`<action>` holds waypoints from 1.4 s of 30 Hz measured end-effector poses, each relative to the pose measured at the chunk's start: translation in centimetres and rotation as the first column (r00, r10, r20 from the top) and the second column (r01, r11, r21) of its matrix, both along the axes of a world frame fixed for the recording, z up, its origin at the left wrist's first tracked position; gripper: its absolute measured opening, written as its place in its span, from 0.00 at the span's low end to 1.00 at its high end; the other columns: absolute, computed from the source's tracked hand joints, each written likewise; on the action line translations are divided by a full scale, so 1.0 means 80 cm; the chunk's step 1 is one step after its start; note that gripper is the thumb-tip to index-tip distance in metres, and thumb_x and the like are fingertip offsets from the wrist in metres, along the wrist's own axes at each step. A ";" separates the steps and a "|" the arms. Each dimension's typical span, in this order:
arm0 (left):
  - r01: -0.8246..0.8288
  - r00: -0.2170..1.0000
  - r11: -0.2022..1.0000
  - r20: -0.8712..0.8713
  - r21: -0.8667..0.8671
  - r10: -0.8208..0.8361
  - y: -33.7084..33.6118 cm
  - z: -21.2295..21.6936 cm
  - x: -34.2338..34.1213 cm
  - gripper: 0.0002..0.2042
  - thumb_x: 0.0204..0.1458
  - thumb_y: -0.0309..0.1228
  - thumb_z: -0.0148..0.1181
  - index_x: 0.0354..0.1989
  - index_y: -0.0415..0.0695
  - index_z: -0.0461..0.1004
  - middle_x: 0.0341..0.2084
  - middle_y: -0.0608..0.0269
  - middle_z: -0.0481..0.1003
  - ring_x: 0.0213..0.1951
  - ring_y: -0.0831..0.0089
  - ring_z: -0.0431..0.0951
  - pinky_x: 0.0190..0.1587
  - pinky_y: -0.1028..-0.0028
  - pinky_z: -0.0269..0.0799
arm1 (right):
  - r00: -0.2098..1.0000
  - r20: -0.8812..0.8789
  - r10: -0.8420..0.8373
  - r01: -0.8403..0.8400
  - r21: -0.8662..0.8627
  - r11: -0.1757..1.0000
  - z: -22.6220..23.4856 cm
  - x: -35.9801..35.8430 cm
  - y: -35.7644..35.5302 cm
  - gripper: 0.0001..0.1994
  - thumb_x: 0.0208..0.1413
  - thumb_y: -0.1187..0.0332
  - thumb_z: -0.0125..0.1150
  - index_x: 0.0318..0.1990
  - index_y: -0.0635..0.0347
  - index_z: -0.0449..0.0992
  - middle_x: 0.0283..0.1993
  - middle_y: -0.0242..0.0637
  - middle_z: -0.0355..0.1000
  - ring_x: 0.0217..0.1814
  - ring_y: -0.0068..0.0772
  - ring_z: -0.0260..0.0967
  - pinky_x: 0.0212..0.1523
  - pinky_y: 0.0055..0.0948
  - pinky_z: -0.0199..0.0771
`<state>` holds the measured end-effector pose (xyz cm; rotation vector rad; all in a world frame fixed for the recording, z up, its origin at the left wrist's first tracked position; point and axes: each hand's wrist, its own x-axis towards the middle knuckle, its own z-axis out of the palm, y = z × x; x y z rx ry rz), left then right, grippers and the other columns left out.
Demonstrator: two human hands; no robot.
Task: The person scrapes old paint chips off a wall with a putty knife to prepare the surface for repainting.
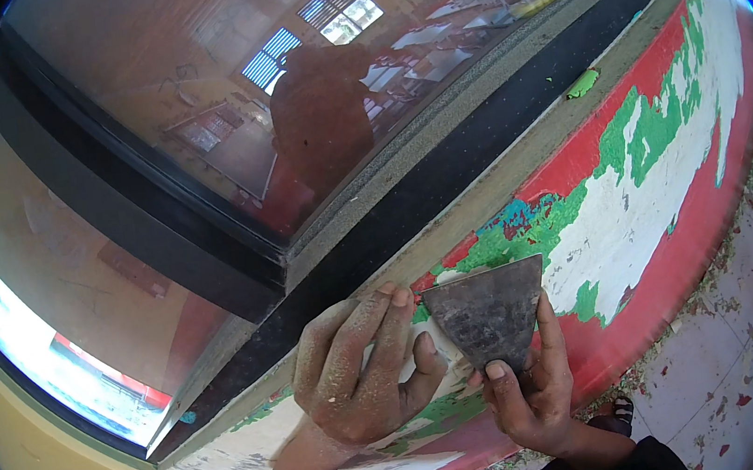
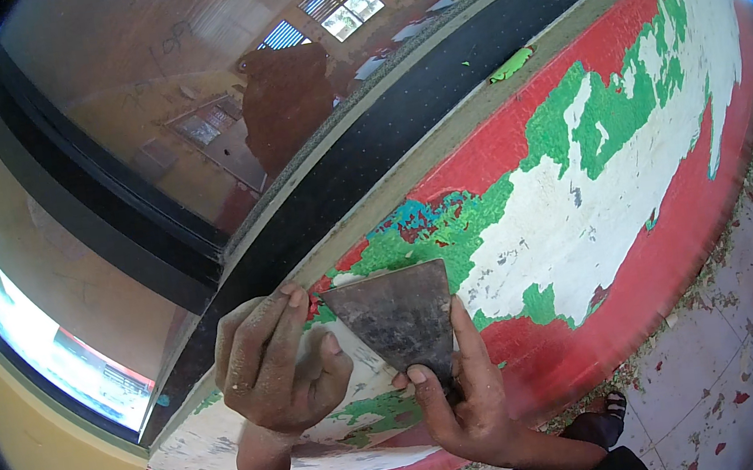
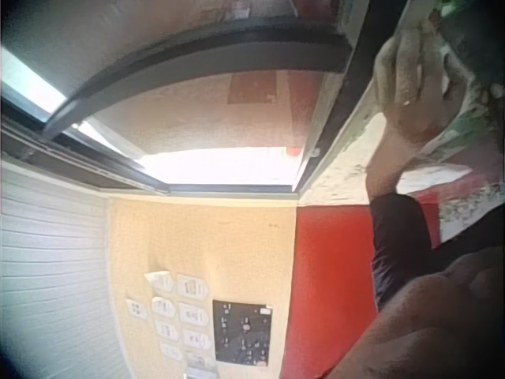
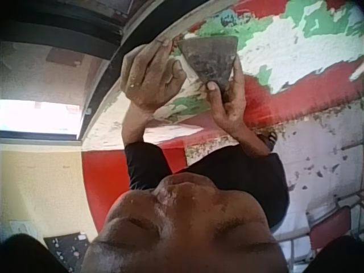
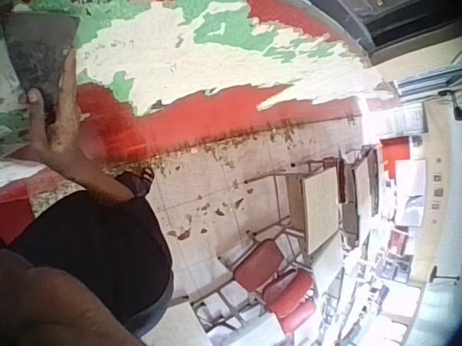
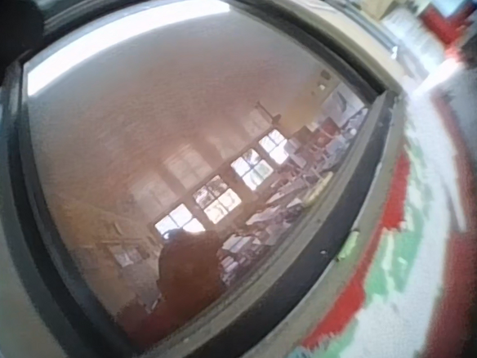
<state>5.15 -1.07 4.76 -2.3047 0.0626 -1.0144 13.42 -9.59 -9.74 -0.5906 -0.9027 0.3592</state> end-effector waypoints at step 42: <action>0.186 0.982 0.958 0.038 -0.216 -0.182 -0.004 -0.014 -0.020 0.15 0.39 0.44 0.68 0.24 0.52 0.67 0.27 0.70 0.74 0.28 0.71 0.73 0.32 0.69 0.63 | 0.662 0.577 -0.479 0.372 0.301 0.878 -0.006 0.071 -0.028 0.35 0.41 0.84 0.55 0.59 0.53 0.53 0.27 0.47 0.71 0.20 0.38 0.71 0.18 0.29 0.71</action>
